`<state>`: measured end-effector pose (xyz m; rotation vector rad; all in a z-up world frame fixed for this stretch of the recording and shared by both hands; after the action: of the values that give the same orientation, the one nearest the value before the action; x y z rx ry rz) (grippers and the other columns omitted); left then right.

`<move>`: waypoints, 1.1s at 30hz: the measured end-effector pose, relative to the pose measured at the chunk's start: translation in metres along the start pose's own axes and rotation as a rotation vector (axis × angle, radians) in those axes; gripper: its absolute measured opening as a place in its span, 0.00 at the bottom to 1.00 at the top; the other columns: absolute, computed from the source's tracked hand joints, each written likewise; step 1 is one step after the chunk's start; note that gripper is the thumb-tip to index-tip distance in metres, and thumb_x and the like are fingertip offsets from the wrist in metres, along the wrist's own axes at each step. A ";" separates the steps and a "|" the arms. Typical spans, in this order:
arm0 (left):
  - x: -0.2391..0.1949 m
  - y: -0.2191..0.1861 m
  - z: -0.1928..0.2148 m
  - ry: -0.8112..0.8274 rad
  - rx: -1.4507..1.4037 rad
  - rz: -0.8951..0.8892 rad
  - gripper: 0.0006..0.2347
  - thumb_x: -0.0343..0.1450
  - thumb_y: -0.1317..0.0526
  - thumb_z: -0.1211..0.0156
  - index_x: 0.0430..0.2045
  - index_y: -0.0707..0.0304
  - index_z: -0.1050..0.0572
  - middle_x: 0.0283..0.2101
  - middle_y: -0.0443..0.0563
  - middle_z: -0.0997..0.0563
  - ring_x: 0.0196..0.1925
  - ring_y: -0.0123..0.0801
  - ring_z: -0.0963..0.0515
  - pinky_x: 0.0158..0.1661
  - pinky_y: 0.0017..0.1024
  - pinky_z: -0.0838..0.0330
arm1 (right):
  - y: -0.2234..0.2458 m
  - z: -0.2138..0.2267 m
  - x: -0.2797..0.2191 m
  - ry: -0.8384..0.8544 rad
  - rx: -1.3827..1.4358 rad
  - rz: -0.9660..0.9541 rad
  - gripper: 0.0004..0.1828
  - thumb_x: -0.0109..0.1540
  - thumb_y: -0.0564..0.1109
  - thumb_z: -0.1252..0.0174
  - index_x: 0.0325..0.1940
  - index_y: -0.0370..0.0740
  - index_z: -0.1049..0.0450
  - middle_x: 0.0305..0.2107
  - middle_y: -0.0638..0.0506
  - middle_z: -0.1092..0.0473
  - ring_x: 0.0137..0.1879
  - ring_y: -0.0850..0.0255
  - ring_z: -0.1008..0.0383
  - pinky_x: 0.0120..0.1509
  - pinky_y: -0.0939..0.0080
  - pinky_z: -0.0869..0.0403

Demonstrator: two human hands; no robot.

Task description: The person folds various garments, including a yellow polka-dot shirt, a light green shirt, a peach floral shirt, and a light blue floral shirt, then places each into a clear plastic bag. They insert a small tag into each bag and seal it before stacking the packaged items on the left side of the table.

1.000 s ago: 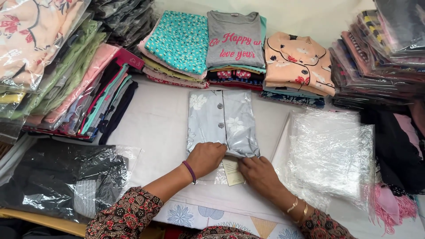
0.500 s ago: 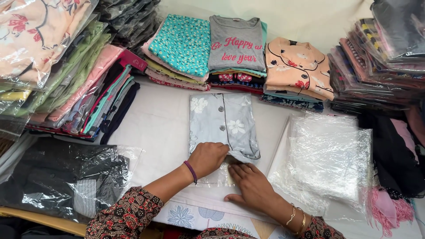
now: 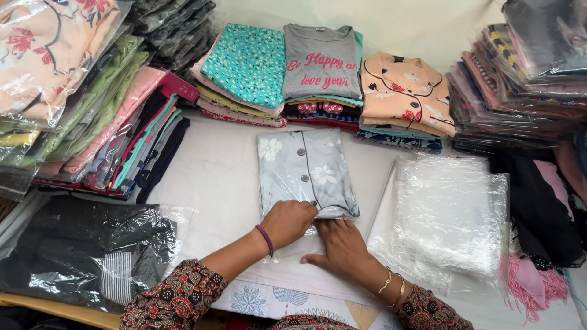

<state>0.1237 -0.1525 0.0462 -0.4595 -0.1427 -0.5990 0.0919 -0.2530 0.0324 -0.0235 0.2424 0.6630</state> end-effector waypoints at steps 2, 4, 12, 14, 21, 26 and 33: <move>-0.001 -0.006 0.009 0.070 0.023 0.018 0.07 0.72 0.59 0.42 0.34 0.62 0.22 0.36 0.52 0.19 0.38 0.46 0.18 0.35 0.43 0.24 | -0.014 -0.006 -0.002 -0.013 0.004 0.045 0.56 0.56 0.80 0.46 0.66 0.28 0.38 0.55 0.35 0.32 0.64 0.46 0.37 0.69 0.49 0.40; -0.010 -0.005 0.011 0.149 0.037 0.042 0.09 0.72 0.56 0.42 0.37 0.61 0.22 0.40 0.52 0.19 0.43 0.45 0.19 0.39 0.43 0.24 | -0.040 -0.015 -0.009 -0.014 0.014 0.090 0.53 0.58 0.78 0.42 0.65 0.29 0.37 0.54 0.35 0.32 0.64 0.46 0.36 0.70 0.49 0.39; -0.084 0.011 0.019 0.281 0.037 -0.338 0.33 0.66 0.41 0.40 0.62 0.59 0.34 0.71 0.61 0.37 0.73 0.46 0.44 0.67 0.54 0.53 | -0.090 0.036 -0.028 -0.204 0.289 0.225 0.29 0.50 0.45 0.28 0.56 0.55 0.19 0.68 0.55 0.36 0.72 0.54 0.40 0.74 0.44 0.43; -0.097 0.026 0.002 0.238 0.045 -0.321 0.24 0.69 0.46 0.41 0.57 0.58 0.30 0.70 0.59 0.35 0.72 0.44 0.40 0.67 0.52 0.50 | -0.098 0.020 -0.024 -0.154 0.424 0.280 0.27 0.47 0.47 0.25 0.52 0.54 0.17 0.69 0.55 0.37 0.73 0.53 0.42 0.75 0.44 0.43; -0.102 0.064 0.011 -0.103 -0.347 0.016 0.05 0.73 0.62 0.41 0.36 0.62 0.20 0.47 0.53 0.20 0.54 0.41 0.23 0.53 0.38 0.27 | -0.138 -0.045 -0.007 -0.138 0.885 0.255 0.07 0.54 0.47 0.29 0.34 0.45 0.14 0.58 0.53 0.26 0.74 0.55 0.36 0.73 0.50 0.33; -0.095 0.083 -0.001 -0.105 -0.570 0.428 0.07 0.73 0.62 0.40 0.37 0.63 0.18 0.33 0.49 0.16 0.40 0.32 0.19 0.41 0.30 0.24 | -0.150 -0.041 -0.001 -0.150 1.202 0.004 0.12 0.58 0.49 0.35 0.43 0.44 0.18 0.48 0.48 0.19 0.61 0.55 0.23 0.69 0.52 0.28; -0.101 0.093 -0.004 -0.232 -0.694 0.566 0.06 0.71 0.63 0.38 0.38 0.65 0.19 0.28 0.46 0.15 0.32 0.23 0.18 0.32 0.24 0.26 | -0.153 -0.051 0.003 -0.264 1.055 0.036 0.11 0.59 0.47 0.35 0.42 0.39 0.20 0.43 0.52 0.21 0.48 0.65 0.20 0.54 0.62 0.19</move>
<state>0.0941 -0.0348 -0.0184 -1.1949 -0.0151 -0.0145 0.1767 -0.3771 -0.0264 1.0735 0.3125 0.5028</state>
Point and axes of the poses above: each hand's wrist, its own x-axis towards the middle knuckle, its own z-axis out of the back of the hand, y = z × x, the point moved 8 cm from there along x, towards the middle knuckle
